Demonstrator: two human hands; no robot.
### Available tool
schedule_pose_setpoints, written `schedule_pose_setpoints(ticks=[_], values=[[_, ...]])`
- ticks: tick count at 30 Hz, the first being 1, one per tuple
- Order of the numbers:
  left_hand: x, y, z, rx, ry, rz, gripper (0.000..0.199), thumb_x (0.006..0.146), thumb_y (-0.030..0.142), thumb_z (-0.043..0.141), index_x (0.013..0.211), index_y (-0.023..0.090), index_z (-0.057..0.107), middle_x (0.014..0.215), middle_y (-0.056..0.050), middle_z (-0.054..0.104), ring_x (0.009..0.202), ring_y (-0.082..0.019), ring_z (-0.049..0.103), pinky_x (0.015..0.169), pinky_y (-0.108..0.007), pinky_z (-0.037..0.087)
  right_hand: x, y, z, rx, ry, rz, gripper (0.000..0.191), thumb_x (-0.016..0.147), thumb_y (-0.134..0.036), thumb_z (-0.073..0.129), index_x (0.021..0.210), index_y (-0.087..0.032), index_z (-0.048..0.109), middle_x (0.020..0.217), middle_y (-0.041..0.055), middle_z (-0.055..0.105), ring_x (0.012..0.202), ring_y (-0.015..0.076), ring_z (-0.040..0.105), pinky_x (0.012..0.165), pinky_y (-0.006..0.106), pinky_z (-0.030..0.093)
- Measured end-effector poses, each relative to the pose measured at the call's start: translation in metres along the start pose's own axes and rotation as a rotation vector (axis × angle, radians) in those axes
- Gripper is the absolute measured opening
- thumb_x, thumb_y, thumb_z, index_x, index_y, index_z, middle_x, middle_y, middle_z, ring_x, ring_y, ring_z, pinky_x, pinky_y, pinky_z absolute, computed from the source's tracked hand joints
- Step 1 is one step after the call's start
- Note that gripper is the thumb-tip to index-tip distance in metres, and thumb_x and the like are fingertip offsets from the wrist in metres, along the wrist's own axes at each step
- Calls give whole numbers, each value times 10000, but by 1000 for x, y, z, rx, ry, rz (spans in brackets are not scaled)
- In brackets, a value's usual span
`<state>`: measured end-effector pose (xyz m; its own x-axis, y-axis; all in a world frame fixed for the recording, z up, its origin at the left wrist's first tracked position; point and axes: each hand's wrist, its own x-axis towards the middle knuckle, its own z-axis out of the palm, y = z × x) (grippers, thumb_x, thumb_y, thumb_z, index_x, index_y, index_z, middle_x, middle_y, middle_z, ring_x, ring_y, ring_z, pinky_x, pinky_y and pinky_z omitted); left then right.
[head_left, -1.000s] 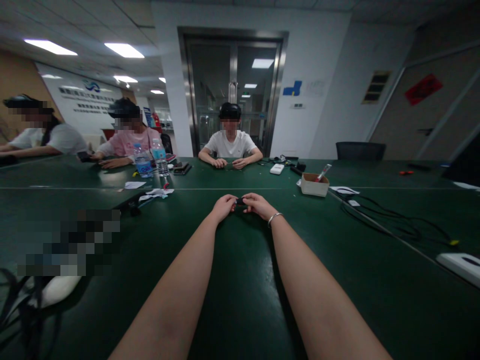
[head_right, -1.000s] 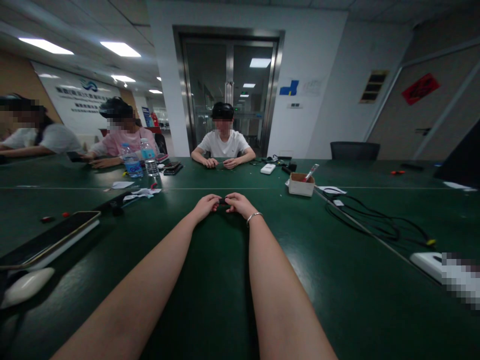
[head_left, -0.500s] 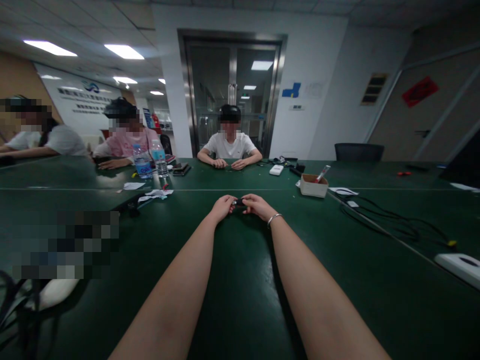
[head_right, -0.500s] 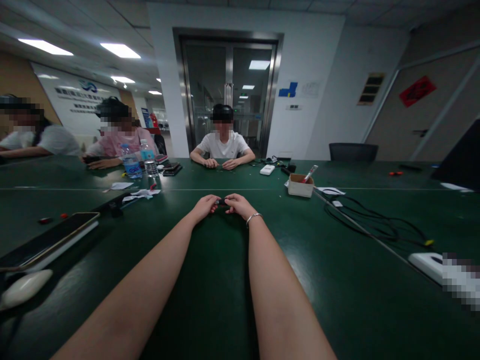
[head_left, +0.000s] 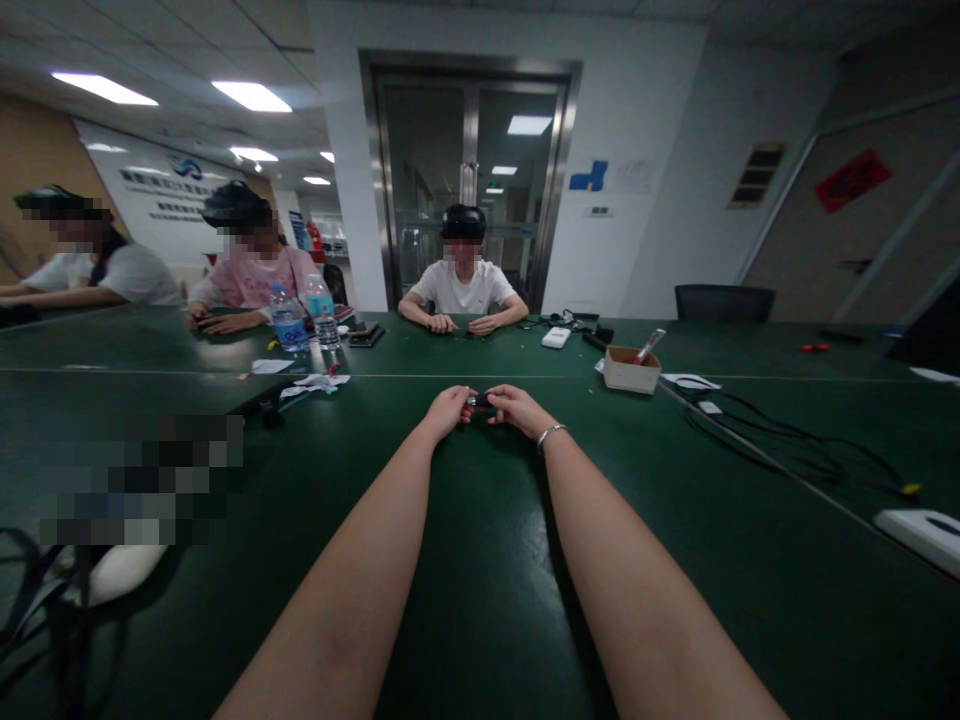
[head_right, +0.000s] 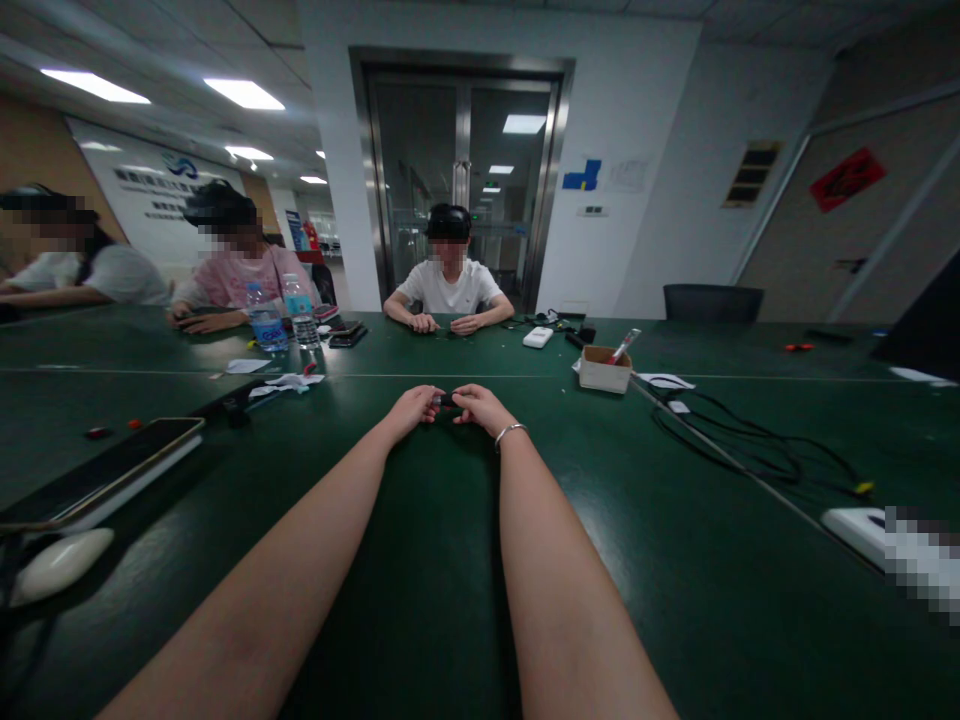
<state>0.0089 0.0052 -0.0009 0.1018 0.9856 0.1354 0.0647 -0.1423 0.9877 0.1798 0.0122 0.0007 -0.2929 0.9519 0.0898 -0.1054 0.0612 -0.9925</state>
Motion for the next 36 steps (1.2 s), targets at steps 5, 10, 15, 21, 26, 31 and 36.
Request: schedule_pose_setpoints(ticks=[5, 10, 15, 21, 26, 31, 36], values=[[0, -2, -1, 26, 20, 26, 145, 843, 231, 559, 886, 127, 650, 694, -25, 575, 588, -93, 528, 525, -195, 443, -2, -1, 1, -10, 12, 7, 82, 839, -93, 625, 885, -141, 578, 583, -51, 573, 406, 43, 491, 581, 251, 599], [0, -1, 1, -14, 27, 11, 130, 850, 198, 540, 883, 122, 640, 732, -34, 600, 610, -85, 549, 549, -189, 460, -1, -2, 2, -8, 19, 4, 86, 834, -93, 635, 874, -141, 575, 624, -39, 591, 404, 36, 484, 565, 241, 594], [1, -2, 2, 7, 22, 5, 141, 863, 198, 529, 882, 118, 644, 644, -9, 566, 556, -76, 529, 525, -180, 448, 0, -1, 2, -6, 14, 6, 101, 822, -110, 657, 868, -139, 571, 628, -34, 602, 404, 35, 488, 563, 235, 591], [2, -1, 2, -4, 45, -17, 106, 834, 182, 566, 872, 128, 648, 697, -21, 596, 602, -82, 558, 546, -178, 472, 3, 0, 1, -20, 24, 14, 109, 814, -131, 666, 865, -146, 570, 632, -41, 604, 397, 28, 473, 538, 227, 591], [2, 0, 1, 14, 32, 0, 204, 885, 265, 499, 892, 121, 644, 640, -11, 568, 528, -74, 519, 494, -171, 429, 6, 1, 1, -39, 20, 20, 120, 808, -146, 678, 880, -150, 581, 656, -31, 614, 404, 25, 470, 526, 220, 593], [4, -4, 0, 82, 25, 46, 197, 872, 260, 502, 924, 141, 650, 597, 11, 531, 487, -72, 477, 445, -163, 376, 8, 1, 1, -53, 4, 13, 147, 790, -167, 706, 886, -156, 596, 644, -42, 595, 406, 20, 450, 496, 202, 583], [6, -8, -1, 120, 34, 68, 215, 868, 271, 493, 947, 153, 654, 639, 0, 556, 520, -85, 500, 468, -177, 406, 8, 1, 2, -95, 15, 5, 100, 821, -165, 669, 891, -151, 600, 607, -50, 571, 402, 24, 447, 478, 187, 563]])
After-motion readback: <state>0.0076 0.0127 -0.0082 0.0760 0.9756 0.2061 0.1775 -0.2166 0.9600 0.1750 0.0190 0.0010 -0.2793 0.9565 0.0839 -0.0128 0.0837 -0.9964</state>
